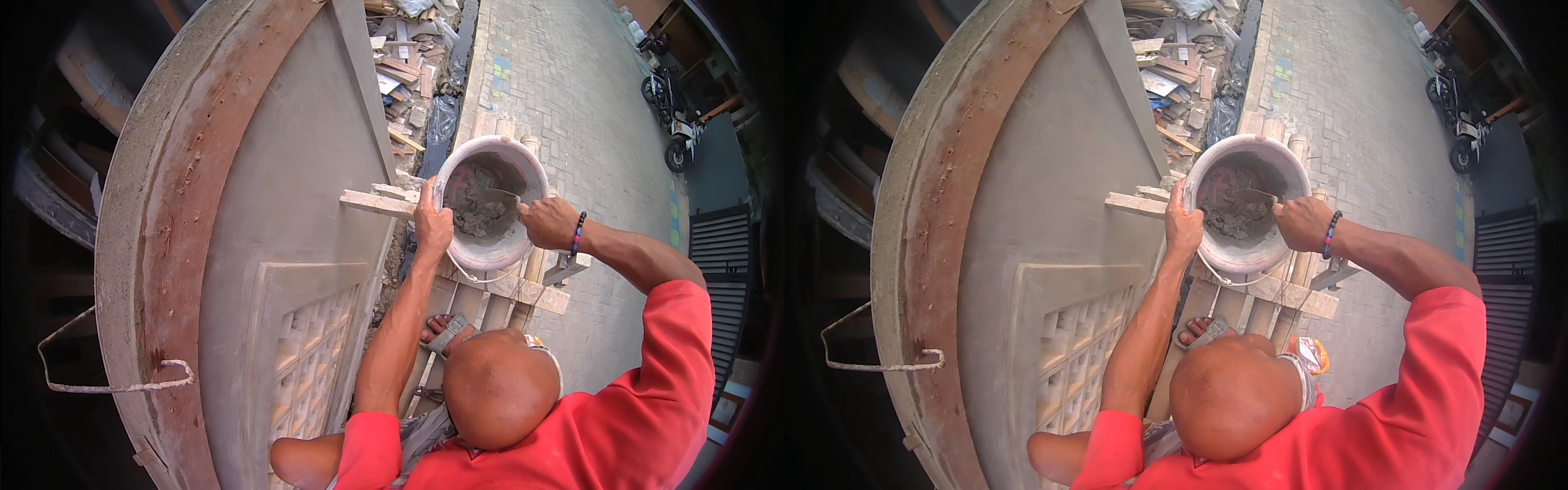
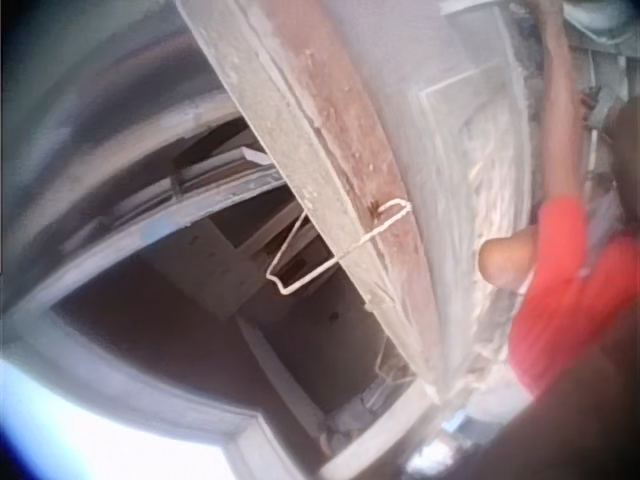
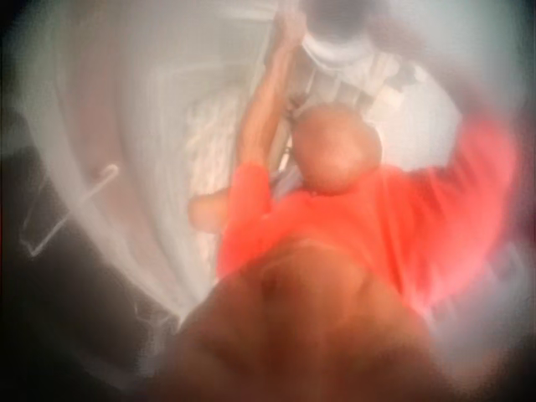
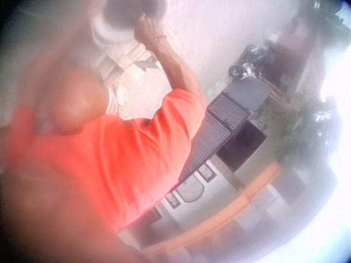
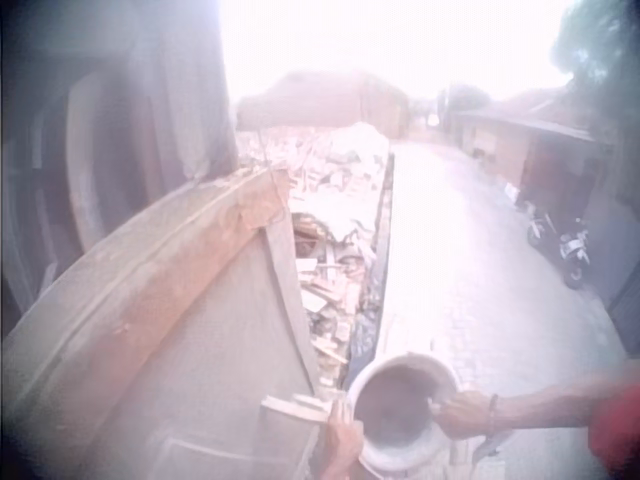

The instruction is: The person scoops wet cement from a bucket with a trowel and applies it to a concrete beam, smoothing the surface. The person repeatedly transfers cement and spreads it along the beam using the trowel.

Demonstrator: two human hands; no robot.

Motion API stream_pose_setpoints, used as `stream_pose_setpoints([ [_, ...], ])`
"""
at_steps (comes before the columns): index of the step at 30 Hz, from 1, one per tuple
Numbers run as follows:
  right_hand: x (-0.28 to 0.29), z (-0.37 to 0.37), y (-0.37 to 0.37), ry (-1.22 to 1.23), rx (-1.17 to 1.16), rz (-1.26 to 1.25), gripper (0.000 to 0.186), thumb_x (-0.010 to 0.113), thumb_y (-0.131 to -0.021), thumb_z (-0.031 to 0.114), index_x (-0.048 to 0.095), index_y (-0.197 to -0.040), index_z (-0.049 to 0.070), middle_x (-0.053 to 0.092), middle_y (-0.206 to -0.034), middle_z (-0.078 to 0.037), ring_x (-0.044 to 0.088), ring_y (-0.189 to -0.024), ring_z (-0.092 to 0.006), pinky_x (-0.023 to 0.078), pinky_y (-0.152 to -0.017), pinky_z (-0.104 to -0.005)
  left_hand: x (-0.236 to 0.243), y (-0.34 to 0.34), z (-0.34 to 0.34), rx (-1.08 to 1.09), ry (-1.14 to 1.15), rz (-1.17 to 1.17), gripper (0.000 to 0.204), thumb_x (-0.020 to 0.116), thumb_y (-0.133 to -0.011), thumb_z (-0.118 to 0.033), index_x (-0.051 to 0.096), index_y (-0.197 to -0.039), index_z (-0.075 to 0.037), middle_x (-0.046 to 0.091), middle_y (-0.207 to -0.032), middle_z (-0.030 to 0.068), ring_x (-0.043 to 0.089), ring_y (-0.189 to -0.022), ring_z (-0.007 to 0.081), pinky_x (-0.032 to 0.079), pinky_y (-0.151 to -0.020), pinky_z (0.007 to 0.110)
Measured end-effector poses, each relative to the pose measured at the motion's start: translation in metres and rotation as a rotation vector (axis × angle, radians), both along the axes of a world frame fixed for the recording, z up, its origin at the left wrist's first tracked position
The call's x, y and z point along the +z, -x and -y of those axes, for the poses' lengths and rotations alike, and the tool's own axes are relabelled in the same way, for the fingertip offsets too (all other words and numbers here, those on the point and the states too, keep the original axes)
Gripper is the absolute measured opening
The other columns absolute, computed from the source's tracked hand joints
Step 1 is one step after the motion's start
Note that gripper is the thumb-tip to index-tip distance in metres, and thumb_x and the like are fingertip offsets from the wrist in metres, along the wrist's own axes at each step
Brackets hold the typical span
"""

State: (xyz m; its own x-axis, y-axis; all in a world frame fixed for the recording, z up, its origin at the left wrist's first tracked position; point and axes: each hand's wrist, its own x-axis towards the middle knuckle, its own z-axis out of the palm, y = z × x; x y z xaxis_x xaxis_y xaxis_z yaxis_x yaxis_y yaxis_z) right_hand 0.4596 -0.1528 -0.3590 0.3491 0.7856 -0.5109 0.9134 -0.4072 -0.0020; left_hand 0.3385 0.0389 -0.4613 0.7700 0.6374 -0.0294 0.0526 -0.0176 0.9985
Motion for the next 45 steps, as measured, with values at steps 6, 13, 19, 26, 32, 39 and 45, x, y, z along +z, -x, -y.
stream_pose_setpoints([
  [6, 0.014, 0.008, 0.004, 0.091, 0.006, -0.032, 0.017, 0.057, -0.076, 0.005, 0.07, -0.086, -0.002, 0.07, -0.076, -0.021, 0.071, -0.075, -0.0353, 0.057, -0.067, -0.0444, 0.027, -0.001, 0.013, -0.097, -0.056, -0.033, 0.063, 0.043, -0.071, 0.011, 0.051, -0.132, -0.004, 0.064, -0.116, 0.0256, 0.063, -0.109, 0.0403, 0.047, -0.096, 0.043],
  [13, 0.019, 0.01, 0.006, -0.081, -0.168, 0.07, 0.015, 0.057, -0.078, 0.005, 0.071, -0.081, 0.0, 0.07, -0.076, -0.021, 0.071, -0.074, -0.0344, 0.057, -0.066, -0.0425, 0.026, -0.004, 0.019, -0.123, -0.187, -0.022, 0.064, 0.042, -0.072, 0.012, 0.051, -0.133, -0.006, 0.067, -0.112, 0.0193, 0.065, -0.103, 0.0273, 0.047, -0.094, 0.036],
  [19, 0.027, 0.02, -0.005, 0.141, 0.088, -0.011, 0.014, 0.058, -0.077, 0.006, 0.07, -0.081, 0.0, 0.071, -0.077, -0.02, 0.072, -0.075, -0.034, 0.058, -0.067, -0.0429, 0.026, -0.019, 0.028, -0.122, -0.33, 0.033, 0.064, 0.042, -0.071, 0.012, 0.053, -0.131, -0.006, 0.067, -0.112, 0.0195, 0.066, -0.104, 0.029, 0.047, -0.094, 0.037],
  [26, -0.008, 0.028, -0.006, 0.051, 0.109, 0.071, 0.013, 0.06, -0.076, 0.007, 0.07, -0.079, 0.0, 0.071, -0.077, -0.019, 0.071, -0.072, -0.0337, 0.057, -0.065, -0.0432, 0.028, -0.025, 0.023, -0.125, -0.152, 0.045, 0.062, 0.044, -0.072, 0.012, 0.056, -0.13, -0.007, 0.069, -0.11, 0.0149, 0.066, -0.101, 0.0232, 0.049, -0.091, 0.033],
  [32, 0.005, 0.02, -0.034, 0.263, 0.13, 0.038, 0.014, 0.066, -0.065, 0.013, 0.076, -0.075, 0.01, 0.072, -0.078, -0.014, 0.072, -0.079, -0.0313, 0.057, -0.068, -0.0425, 0.033, -0.037, 0.033, 0.035, 0.08, -0.014, 0.056, 0.044, -0.072, 0.011, 0.058, -0.125, -0.002, 0.068, -0.106, 0.0251, 0.065, -0.106, 0.0384, 0.05, -0.091, 0.042],
  [39, -0.05, 0.028, -0.062, 0.226, 0.144, 0.036, 0.022, 0.069, -0.065, 0.022, 0.074, -0.082, 0.01, 0.072, -0.086, -0.017, 0.07, -0.087, -0.036, 0.056, -0.08, -0.0467, -0.04, -0.047, 0.05, 0.15, -0.011, -0.143, 0.059, 0.048, -0.074, 0.011, 0.055, -0.13, -0.007, 0.066, -0.107, 0.0302, 0.063, -0.104, 0.0444, 0.05, -0.088, 0.049],
  [45, -0.012, 0.028, -0.078, 0.23, 0.064, -0.003, 0.047, 0.081, -0.055, 0.033, 0.072, -0.095, 0.01, 0.072, -0.095, -0.017, 0.068, -0.094, -0.0365, 0.053, -0.085, -0.0462, -0.013, -0.042, 0.047, -0.085, 0.091, -0.017, 0.079, 0.052, -0.069, 0.005, 0.035, -0.146, -0.003, 0.06, -0.117, 0.0347, 0.06, -0.11, 0.0449, 0.047, -0.091, 0.047],
])
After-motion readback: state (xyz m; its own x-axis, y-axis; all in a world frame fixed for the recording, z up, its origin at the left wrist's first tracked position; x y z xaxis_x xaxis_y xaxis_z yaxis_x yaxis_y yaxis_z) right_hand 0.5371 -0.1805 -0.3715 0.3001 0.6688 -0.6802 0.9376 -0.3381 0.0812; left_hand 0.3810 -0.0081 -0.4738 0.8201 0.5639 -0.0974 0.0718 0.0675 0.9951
